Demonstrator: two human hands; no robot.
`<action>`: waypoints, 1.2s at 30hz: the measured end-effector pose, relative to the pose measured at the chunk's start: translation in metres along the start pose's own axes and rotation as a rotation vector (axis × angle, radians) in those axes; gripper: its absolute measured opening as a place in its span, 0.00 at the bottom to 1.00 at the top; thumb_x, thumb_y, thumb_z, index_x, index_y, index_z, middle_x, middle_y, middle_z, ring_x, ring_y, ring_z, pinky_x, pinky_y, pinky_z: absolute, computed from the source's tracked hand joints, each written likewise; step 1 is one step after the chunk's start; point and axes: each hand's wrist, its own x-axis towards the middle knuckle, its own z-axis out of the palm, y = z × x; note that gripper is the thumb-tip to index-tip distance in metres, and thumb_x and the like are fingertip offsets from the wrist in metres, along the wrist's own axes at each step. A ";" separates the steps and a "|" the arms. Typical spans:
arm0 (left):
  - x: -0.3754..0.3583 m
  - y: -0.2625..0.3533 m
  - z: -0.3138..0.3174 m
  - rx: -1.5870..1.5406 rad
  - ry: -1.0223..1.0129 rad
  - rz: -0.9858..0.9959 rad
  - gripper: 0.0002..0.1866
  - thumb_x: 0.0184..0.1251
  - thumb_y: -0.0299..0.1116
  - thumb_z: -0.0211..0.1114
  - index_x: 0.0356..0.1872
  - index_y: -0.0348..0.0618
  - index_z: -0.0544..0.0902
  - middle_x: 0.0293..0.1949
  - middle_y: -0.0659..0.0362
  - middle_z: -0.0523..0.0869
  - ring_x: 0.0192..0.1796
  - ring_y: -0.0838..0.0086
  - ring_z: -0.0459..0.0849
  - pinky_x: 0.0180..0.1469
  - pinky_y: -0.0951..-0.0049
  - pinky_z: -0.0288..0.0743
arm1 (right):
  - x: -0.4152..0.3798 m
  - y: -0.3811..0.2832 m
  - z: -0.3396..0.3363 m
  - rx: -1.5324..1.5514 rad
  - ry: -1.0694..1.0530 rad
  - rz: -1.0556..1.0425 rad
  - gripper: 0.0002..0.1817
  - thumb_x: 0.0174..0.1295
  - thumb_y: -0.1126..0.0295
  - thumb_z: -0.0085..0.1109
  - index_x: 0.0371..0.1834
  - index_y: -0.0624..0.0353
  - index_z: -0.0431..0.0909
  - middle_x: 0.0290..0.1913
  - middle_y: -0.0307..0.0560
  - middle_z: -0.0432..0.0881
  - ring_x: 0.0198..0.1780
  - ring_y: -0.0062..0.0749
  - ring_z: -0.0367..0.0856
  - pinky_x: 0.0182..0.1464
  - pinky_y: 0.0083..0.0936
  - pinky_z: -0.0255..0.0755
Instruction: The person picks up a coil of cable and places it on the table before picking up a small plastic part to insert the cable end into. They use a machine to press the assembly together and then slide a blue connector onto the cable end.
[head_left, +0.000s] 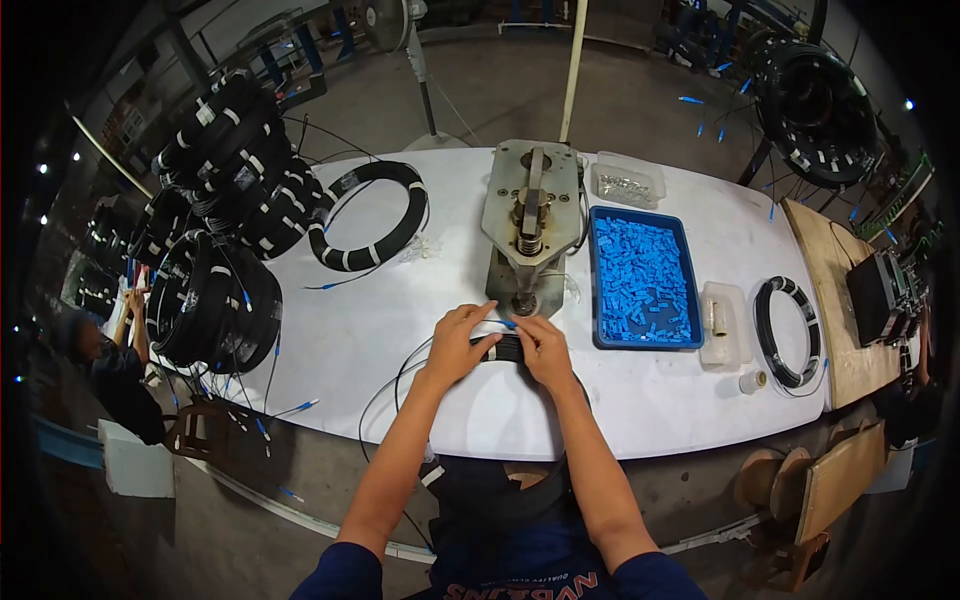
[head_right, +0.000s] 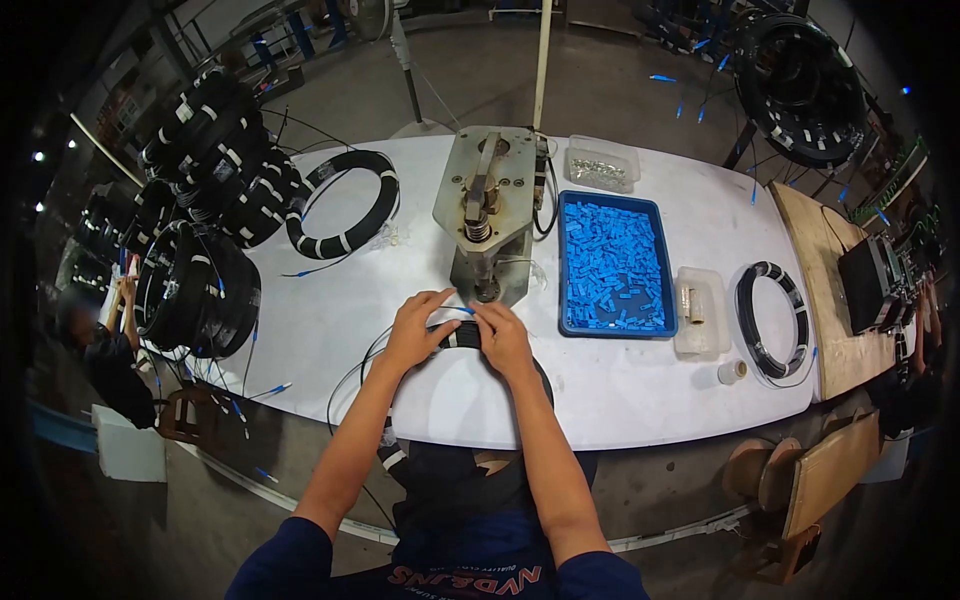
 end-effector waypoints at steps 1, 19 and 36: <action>0.006 -0.003 0.007 -0.110 -0.027 0.071 0.21 0.63 0.34 0.70 0.58 0.43 0.83 0.36 0.52 0.85 0.39 0.62 0.84 0.44 0.67 0.77 | -0.002 -0.001 -0.001 -0.058 -0.018 -0.049 0.10 0.66 0.77 0.59 0.48 0.64 0.83 0.40 0.52 0.85 0.37 0.36 0.84 0.40 0.26 0.76; -0.012 0.011 0.015 -0.131 -0.046 -0.230 0.08 0.67 0.36 0.67 0.33 0.43 0.86 0.26 0.56 0.77 0.31 0.63 0.80 0.35 0.63 0.73 | -0.026 -0.011 -0.012 -0.006 0.278 0.329 0.06 0.64 0.73 0.64 0.40 0.65 0.81 0.30 0.47 0.84 0.30 0.27 0.80 0.36 0.24 0.74; 0.026 -0.025 0.037 0.104 -0.100 -0.328 0.23 0.67 0.49 0.64 0.21 0.39 0.81 0.20 0.50 0.81 0.30 0.54 0.81 0.34 0.56 0.73 | 0.015 0.017 -0.006 0.248 0.129 0.662 0.09 0.66 0.74 0.62 0.46 0.67 0.83 0.35 0.44 0.87 0.32 0.19 0.80 0.39 0.17 0.75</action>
